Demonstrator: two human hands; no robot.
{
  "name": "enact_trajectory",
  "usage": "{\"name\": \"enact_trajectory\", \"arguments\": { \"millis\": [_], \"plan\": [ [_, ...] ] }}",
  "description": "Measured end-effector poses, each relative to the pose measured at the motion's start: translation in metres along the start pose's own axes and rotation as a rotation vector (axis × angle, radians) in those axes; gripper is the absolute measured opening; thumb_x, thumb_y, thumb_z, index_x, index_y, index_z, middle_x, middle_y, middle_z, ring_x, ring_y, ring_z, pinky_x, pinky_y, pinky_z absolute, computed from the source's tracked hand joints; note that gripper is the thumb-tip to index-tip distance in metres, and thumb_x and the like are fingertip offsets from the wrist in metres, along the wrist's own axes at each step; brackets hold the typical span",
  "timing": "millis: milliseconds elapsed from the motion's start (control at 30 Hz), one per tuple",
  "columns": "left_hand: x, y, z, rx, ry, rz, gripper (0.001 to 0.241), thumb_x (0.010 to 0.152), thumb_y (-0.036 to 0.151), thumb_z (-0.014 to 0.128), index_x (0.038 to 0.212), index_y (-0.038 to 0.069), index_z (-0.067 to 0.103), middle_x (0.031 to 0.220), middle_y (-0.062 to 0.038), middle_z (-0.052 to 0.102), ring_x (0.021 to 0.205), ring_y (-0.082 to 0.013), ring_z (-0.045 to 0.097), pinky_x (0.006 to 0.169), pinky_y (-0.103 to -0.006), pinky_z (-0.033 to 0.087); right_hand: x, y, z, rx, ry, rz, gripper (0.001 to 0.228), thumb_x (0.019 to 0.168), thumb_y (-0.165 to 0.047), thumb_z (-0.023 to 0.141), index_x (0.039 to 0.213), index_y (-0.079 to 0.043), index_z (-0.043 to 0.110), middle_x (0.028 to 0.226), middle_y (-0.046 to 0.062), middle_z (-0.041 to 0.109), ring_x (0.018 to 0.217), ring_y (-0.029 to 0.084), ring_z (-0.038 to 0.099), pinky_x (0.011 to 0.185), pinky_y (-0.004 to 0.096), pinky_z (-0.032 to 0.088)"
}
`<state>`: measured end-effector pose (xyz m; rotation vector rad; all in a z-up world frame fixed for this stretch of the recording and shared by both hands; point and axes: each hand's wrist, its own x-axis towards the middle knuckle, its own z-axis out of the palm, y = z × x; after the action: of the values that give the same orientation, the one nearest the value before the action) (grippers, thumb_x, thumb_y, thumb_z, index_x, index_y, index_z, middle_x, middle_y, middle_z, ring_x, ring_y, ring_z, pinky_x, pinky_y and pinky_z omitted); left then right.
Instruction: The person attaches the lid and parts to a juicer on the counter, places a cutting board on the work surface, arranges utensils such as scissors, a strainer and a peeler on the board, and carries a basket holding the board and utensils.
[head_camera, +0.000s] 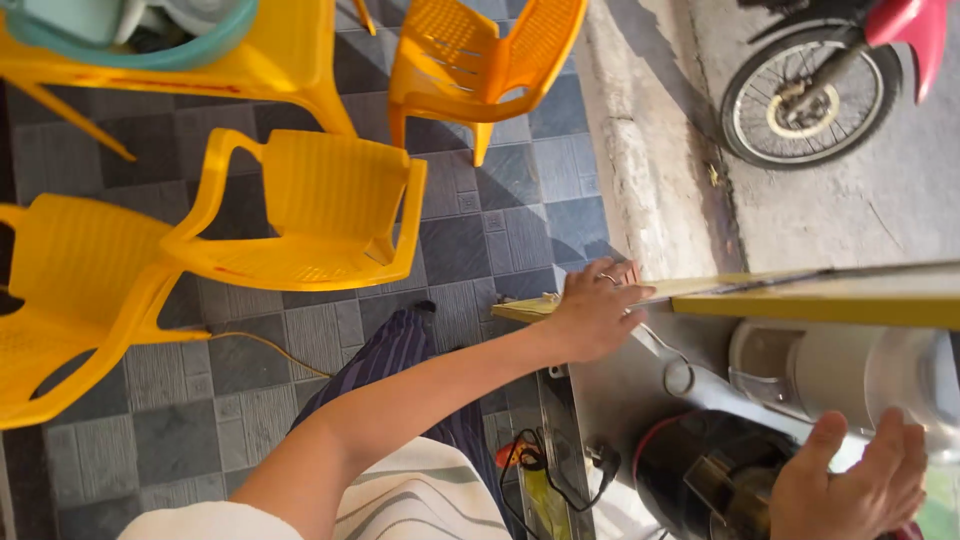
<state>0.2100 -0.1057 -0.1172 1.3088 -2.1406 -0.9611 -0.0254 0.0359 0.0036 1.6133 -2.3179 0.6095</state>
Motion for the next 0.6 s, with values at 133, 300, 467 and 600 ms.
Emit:
{"name": "enact_trajectory", "arguments": {
  "millis": [133, 300, 467, 600],
  "plan": [
    [-0.013, -0.087, -0.083, -0.002, 0.202, -0.164, 0.040, 0.094, 0.033, 0.062, 0.134, 0.025, 0.065, 0.153, -0.013, 0.049, 0.144, -0.0408, 0.035, 0.110, -0.0618, 0.031, 0.058, -0.122, 0.042, 0.370, -0.203, -0.079, 0.058, 0.109, -0.036, 0.067, 0.154, -0.002, 0.053, 0.160, 0.026, 0.047, 0.149, 0.046, 0.042, 0.118, 0.054, 0.037],
    [-0.069, -0.198, -0.195, -0.011, 0.600, -0.358, 0.036, 0.091, 0.027, 0.067, 0.127, 0.021, 0.069, 0.139, -0.012, 0.062, 0.134, -0.0355, 0.051, 0.106, -0.0541, 0.040, 0.086, -0.290, 0.129, 0.443, -0.421, -0.601, 0.055, 0.100, -0.025, 0.071, 0.148, -0.001, 0.057, 0.153, 0.022, 0.054, 0.142, 0.042, 0.048, 0.117, 0.051, 0.038],
    [-0.140, -0.314, -0.292, -0.083, 0.781, -0.508, 0.030, 0.092, 0.023, 0.067, 0.122, 0.015, 0.071, 0.130, -0.012, 0.067, 0.126, -0.0337, 0.060, 0.104, -0.0479, 0.045, 0.067, -0.503, 0.199, 0.675, -0.660, -0.759, 0.052, 0.096, -0.026, 0.070, 0.142, -0.003, 0.059, 0.149, 0.021, 0.054, 0.136, 0.039, 0.050, 0.111, 0.046, 0.042],
    [-0.173, -0.433, -0.350, -0.191, 0.877, -0.656, 0.031, 0.092, 0.018, 0.064, 0.121, 0.012, 0.070, 0.126, -0.011, 0.070, 0.122, -0.0326, 0.063, 0.104, -0.0445, 0.048, 0.044, -0.657, 0.291, 0.769, -0.781, -0.941, 0.048, 0.095, -0.021, 0.069, 0.139, -0.003, 0.060, 0.144, 0.021, 0.057, 0.135, 0.040, 0.051, 0.111, 0.046, 0.041]
  ]
}}
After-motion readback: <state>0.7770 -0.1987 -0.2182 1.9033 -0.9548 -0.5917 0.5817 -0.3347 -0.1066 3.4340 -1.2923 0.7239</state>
